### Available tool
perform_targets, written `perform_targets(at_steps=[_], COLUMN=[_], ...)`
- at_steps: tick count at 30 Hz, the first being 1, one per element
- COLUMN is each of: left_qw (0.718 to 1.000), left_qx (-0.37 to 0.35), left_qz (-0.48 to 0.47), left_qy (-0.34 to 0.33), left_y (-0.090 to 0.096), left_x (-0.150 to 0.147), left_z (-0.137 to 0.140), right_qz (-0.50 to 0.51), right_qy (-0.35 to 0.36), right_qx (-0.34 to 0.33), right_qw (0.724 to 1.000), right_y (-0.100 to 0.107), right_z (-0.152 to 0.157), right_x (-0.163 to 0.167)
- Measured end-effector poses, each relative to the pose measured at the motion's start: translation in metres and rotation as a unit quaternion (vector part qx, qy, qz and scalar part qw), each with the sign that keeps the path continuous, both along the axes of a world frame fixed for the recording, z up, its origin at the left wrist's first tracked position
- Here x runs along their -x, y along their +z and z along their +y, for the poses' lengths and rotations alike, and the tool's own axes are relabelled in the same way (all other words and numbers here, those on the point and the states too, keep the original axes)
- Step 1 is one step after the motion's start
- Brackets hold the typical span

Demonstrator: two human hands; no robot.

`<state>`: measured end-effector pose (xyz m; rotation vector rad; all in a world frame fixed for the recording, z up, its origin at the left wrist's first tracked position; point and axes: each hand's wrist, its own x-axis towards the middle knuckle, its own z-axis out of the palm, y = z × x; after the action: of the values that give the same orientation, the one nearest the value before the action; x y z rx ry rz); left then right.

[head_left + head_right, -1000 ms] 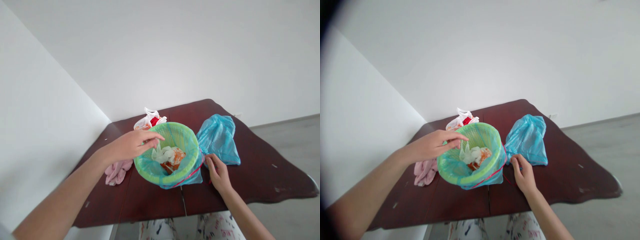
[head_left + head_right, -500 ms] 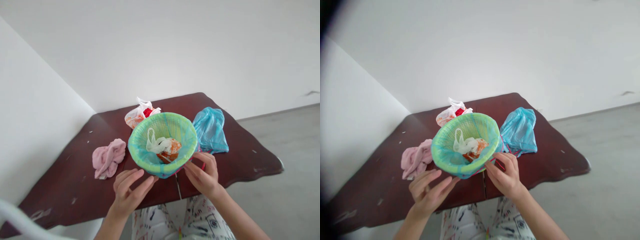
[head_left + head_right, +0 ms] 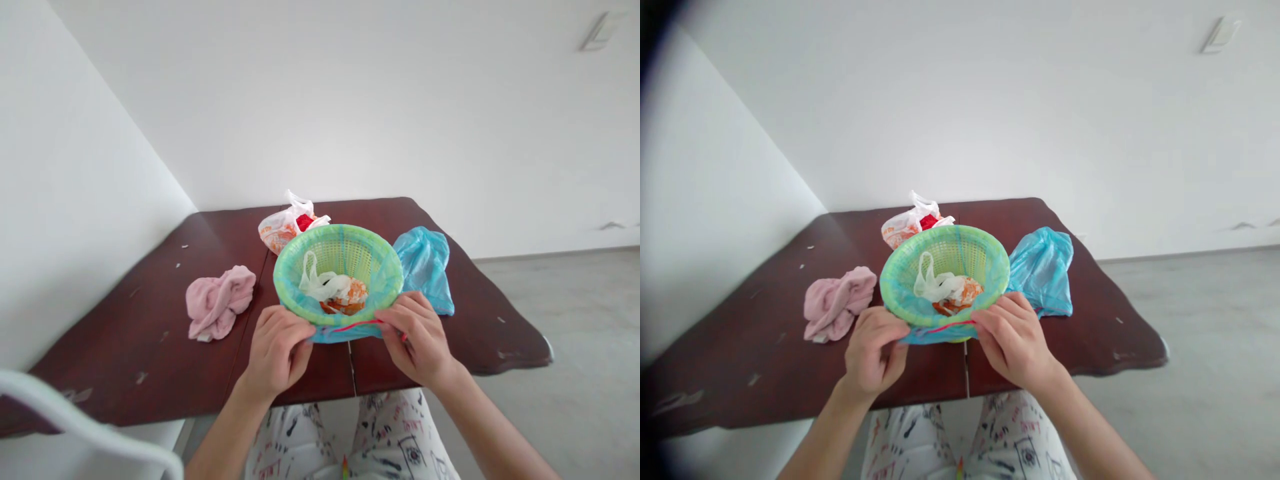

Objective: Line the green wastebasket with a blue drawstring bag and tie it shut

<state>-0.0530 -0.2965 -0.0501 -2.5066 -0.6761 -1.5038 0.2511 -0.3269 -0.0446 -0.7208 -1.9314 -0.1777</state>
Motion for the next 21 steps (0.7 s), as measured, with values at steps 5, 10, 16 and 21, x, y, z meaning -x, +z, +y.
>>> perform_targets(at_steps=[5,10,16,21], left_qw=[0.996,0.995,0.992,0.973], left_qx=[0.072,0.08,0.118,0.222], left_qz=[0.046,0.059,0.047,-0.018], left_qy=[0.003,0.017,0.0,-0.057], left_y=[0.033,0.052,0.054,0.042], left_x=[-0.004,0.003,0.041,0.072], left_z=[0.009,0.022,0.065,0.114], right_qz=[-0.023,-0.091,-0.112,-0.083], right_qy=[0.015,0.065,0.073,-0.006], right_qx=[0.094,0.131,0.169,0.154], right_qw=[0.995,0.985,0.976,0.985], right_y=[0.026,0.046,0.06,0.06], right_z=[0.01,0.018,0.028,0.049], right_x=[-0.004,-0.02,-0.052,-0.081])
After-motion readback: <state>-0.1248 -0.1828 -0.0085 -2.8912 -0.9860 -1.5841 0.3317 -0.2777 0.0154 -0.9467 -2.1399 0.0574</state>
